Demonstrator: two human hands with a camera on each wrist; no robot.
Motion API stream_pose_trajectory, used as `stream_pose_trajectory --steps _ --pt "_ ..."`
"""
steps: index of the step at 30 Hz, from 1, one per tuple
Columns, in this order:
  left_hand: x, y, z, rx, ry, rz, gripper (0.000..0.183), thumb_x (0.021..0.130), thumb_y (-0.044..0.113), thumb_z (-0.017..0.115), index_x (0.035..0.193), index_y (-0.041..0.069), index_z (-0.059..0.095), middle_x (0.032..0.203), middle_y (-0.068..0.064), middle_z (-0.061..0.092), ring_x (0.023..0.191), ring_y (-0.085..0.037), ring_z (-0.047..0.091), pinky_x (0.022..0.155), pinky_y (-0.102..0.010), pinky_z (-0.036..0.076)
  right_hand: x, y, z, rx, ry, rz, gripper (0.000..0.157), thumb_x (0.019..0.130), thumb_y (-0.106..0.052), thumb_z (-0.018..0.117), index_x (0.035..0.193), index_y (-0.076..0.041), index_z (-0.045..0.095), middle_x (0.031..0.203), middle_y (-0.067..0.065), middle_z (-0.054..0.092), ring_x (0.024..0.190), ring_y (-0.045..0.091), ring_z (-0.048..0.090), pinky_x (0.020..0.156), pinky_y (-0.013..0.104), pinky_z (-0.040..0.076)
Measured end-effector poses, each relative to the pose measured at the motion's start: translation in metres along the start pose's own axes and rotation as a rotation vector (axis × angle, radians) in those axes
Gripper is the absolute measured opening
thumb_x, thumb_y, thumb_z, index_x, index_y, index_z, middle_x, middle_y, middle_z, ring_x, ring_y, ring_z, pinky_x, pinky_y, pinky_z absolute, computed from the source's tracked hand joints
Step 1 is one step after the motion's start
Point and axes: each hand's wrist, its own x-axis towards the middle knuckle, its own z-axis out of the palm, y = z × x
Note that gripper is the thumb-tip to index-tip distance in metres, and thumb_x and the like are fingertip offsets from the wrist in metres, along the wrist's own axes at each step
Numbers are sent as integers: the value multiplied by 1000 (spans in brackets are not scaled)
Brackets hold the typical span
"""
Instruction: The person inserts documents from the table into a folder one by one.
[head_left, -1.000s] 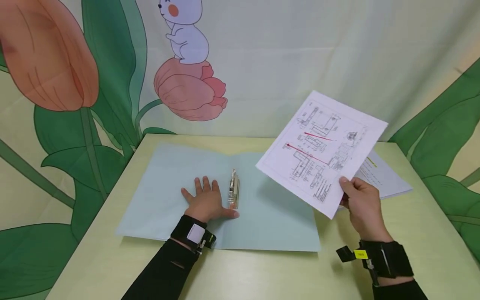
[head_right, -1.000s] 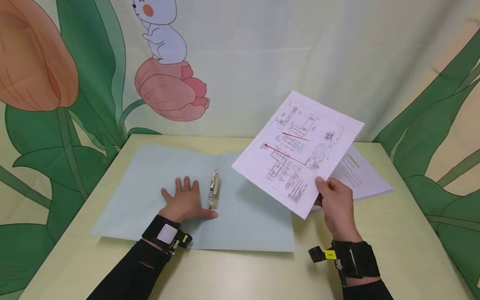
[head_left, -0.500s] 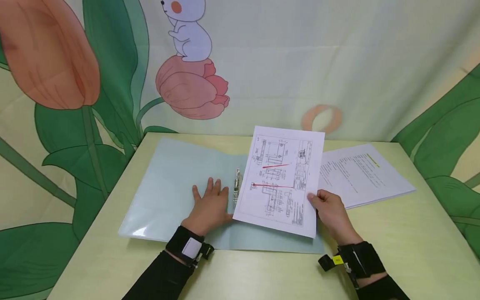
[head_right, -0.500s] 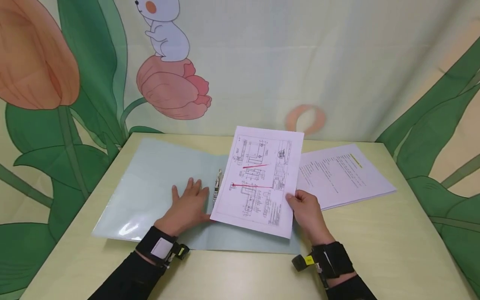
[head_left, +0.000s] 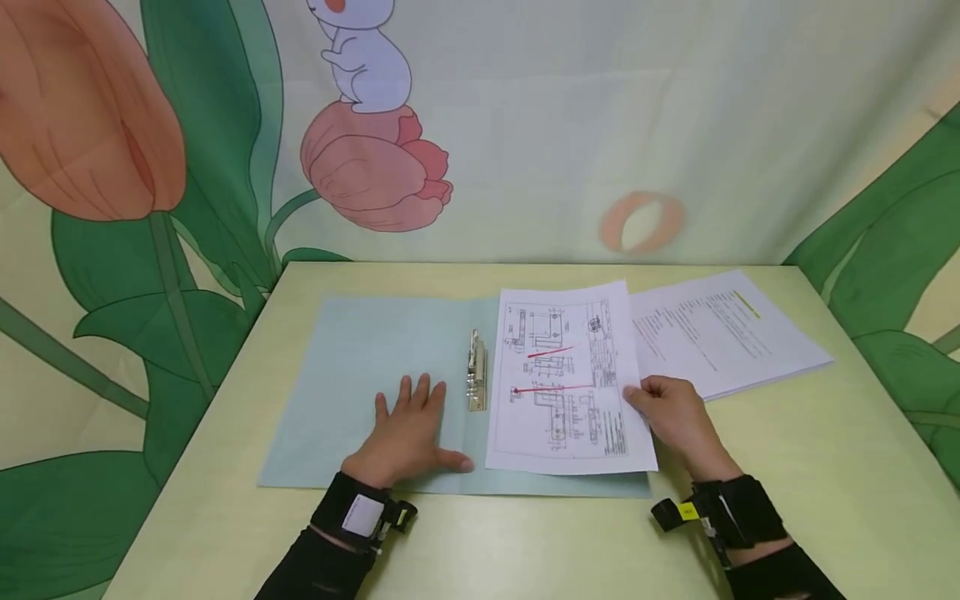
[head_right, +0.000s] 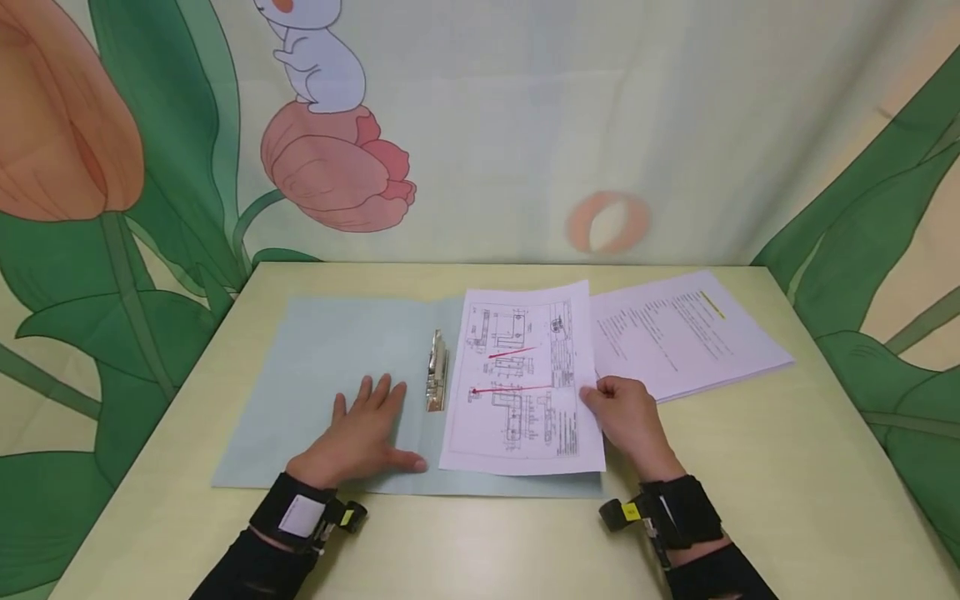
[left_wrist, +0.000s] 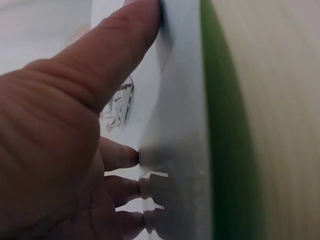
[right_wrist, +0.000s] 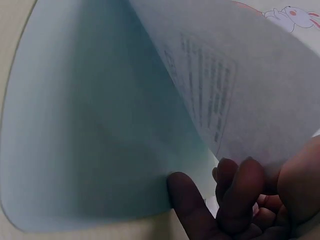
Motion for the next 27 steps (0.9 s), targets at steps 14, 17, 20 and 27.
stream_pose_trajectory --steps 14,17,20,27 --pt "9 -2 -1 -82 -27 -29 114 67 59 79 152 8 24 161 -19 12 145 -40 -2 109 -72 0 -6 -12 5 -22 -6 -83 26 94 -23 60 88 1 67 79 13 67 64 22 57 50 30 41" --pt "9 -3 -3 -100 -30 -30 111 68 56 80 152 8 26 161 -19 12 145 -40 -2 109 -71 0 -5 -12 8 -36 -2 -78 26 94 -24 60 87 0 68 78 13 67 63 22 56 50 30 40" --pt "7 -4 -3 -100 -18 -15 108 69 55 80 151 8 28 160 -19 14 145 -39 -1 109 -71 -3 -4 -12 10 -37 -16 -53 26 94 -25 60 90 -1 68 79 13 67 65 23 56 51 30 41" --pt "1 1 -8 -7 116 78 91 74 51 79 146 11 41 158 -17 25 146 -33 8 110 -68 -9 -3 -15 11 -36 -48 -4 27 93 -27 59 92 -1 69 82 13 68 67 23 59 53 31 43"
